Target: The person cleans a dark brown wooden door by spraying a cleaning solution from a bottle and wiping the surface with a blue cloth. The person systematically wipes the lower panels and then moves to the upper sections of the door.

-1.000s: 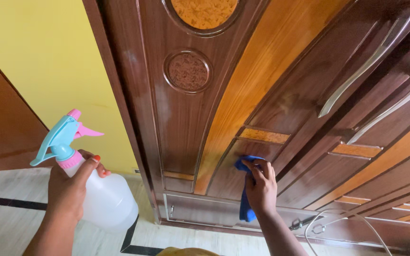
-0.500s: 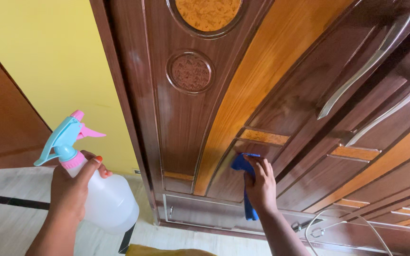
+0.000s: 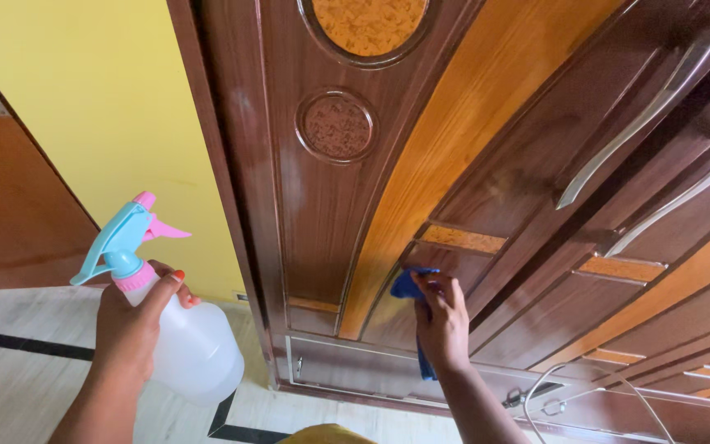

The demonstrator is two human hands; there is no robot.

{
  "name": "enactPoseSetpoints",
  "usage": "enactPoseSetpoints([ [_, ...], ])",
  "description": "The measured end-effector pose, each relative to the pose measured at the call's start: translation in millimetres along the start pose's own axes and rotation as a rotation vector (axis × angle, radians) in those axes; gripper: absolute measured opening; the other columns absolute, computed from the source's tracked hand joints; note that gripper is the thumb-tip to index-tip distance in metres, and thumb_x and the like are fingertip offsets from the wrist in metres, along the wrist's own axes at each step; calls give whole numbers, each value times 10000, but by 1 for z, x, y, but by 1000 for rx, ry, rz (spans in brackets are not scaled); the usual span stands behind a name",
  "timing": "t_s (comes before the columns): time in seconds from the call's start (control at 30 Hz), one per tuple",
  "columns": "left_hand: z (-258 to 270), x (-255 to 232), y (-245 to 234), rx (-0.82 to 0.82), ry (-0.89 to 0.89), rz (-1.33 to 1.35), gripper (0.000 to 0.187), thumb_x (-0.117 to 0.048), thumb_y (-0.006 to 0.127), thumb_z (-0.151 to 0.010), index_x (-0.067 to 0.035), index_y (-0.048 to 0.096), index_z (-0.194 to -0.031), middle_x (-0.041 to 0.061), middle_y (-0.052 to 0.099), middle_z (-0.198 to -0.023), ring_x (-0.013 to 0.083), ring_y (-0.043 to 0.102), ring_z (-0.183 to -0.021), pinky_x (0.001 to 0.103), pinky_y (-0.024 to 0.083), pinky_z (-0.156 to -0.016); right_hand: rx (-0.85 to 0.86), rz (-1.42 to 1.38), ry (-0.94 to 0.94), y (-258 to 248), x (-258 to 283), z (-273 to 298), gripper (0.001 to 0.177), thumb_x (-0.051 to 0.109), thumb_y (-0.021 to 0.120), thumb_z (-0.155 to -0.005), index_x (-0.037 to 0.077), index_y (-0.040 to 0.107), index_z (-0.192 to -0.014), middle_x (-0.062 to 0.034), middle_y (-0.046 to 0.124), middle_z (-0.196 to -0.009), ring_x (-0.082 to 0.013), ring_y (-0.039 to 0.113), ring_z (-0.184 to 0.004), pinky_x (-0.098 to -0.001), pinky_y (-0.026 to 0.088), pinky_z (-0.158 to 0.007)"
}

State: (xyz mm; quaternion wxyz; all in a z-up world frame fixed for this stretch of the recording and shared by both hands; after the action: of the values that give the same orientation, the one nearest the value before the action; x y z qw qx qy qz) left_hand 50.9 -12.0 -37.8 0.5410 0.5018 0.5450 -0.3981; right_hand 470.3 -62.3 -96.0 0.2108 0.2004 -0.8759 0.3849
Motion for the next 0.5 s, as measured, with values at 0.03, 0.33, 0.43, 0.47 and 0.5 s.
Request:
enactPoseSetpoints([
  [0.03, 0, 2, 0, -3, -9, -5, 153, -136, 679, -900, -19, 596, -952, 105, 635, -726, 229, 654, -725, 403, 547, -729, 28, 25, -11, 5, 0, 5, 493, -19, 732, -796, 169, 735, -1251, -91, 608, -1172, -294, 659, -1077, -402, 571, -892],
  [0.33, -1, -5, -3, -3, 20, -44, 146, -143, 675, -897, -28, 591, -931, 109, 636, -720, 227, 658, -735, 407, 542, -740, -142, 20, -115, -27, 16, -15, 526, -18, 716, -777, 162, 716, -1271, -129, 587, -1244, -328, 614, -1156, -421, 542, -973],
  [0.43, -1, -9, -1, 8, 35, -34, 147, -140, 675, -901, -28, 584, -928, 109, 633, -722, 226, 655, -734, 406, 542, -739, -179, 95, -148, -25, 20, -22, 515, -32, 712, -787, 163, 723, -1263, -129, 589, -1247, -336, 595, -1174, -440, 531, -979],
  [0.47, -2, -9, 0, 14, 30, -17, 147, -137, 676, -900, -30, 580, -928, 109, 631, -722, 227, 652, -731, 409, 542, -734, -172, 95, -146, -21, 21, -20, 515, -40, 709, -792, 170, 729, -1262, -122, 592, -1243, -333, 596, -1171, -440, 535, -973],
  [0.5, -1, -10, 0, 16, 25, -1, 148, -134, 678, -899, -31, 576, -928, 109, 629, -721, 228, 649, -728, 412, 542, -729, -163, 93, -145, -16, 22, -17, 517, -48, 706, -796, 178, 735, -1260, -115, 596, -1239, -329, 598, -1168, -439, 539, -967],
])
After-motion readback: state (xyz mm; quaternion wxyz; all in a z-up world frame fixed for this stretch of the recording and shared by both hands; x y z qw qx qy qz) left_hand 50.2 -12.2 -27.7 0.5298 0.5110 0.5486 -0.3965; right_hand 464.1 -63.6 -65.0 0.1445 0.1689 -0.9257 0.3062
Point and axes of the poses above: each hand's wrist, its own z-axis away from the middle knuckle, its own y-axis out of the palm, x = y × z, the point moved 6 cm from there along -z, towards the middle knuckle
